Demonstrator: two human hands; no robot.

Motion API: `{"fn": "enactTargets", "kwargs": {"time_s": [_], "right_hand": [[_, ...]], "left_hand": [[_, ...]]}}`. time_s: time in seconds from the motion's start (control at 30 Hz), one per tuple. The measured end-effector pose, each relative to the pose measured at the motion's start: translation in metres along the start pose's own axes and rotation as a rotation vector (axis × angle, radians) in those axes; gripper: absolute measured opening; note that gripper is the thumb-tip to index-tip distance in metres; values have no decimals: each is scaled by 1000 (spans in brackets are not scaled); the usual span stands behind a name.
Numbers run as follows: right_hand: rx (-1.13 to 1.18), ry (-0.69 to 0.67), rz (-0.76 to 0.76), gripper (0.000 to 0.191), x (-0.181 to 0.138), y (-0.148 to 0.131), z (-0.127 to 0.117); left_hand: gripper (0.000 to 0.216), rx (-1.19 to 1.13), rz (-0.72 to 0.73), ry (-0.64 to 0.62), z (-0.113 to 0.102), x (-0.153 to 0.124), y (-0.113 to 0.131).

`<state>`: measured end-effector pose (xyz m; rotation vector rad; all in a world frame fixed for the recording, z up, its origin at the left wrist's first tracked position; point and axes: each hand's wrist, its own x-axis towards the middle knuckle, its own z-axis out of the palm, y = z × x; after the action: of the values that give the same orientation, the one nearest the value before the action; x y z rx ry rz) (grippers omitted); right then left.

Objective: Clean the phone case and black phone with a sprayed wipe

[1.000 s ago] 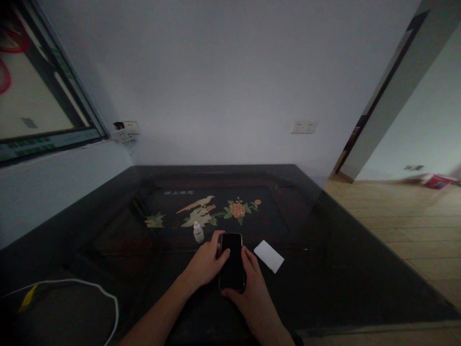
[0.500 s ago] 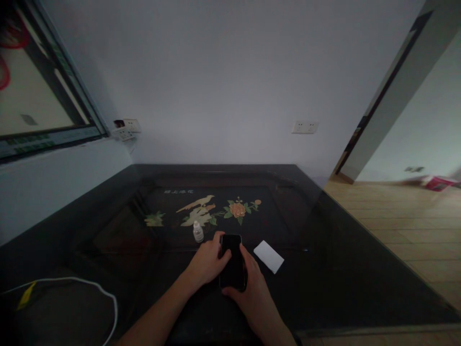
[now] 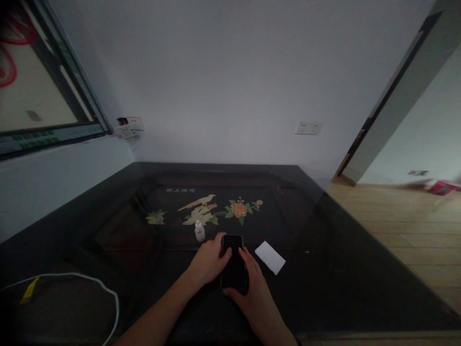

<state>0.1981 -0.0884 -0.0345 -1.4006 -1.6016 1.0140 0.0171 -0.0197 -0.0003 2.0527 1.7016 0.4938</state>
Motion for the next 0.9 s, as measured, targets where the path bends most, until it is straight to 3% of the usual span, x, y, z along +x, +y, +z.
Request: {"fn": "enactTargets", "kwargs": {"time_s": [0.1,0.27,0.33,0.53,0.7,0.9], "right_hand": [[-38,9,-52,86,-3,-6,-3],[-150,106,-225,39,-4,-7,-30],[-226,171,-271,30,1,2,-47],[-536,115,-266,37,11,26,-79],[-732,102,-247,42,13,22,-72],[-803,116,-261,41,28,13,-64]], "left_hand": [[58,-16,-4,-9,-2,-1,2],[55,-106,-32,14,-5,-3,2],[51,-118,-42,20,-6,-4,2],[40,-89,-55,49,-7,-4,0],[33,-64,-19,59,-7,-4,-1],[33,6,-52,44,-9,-4,-2]]}}
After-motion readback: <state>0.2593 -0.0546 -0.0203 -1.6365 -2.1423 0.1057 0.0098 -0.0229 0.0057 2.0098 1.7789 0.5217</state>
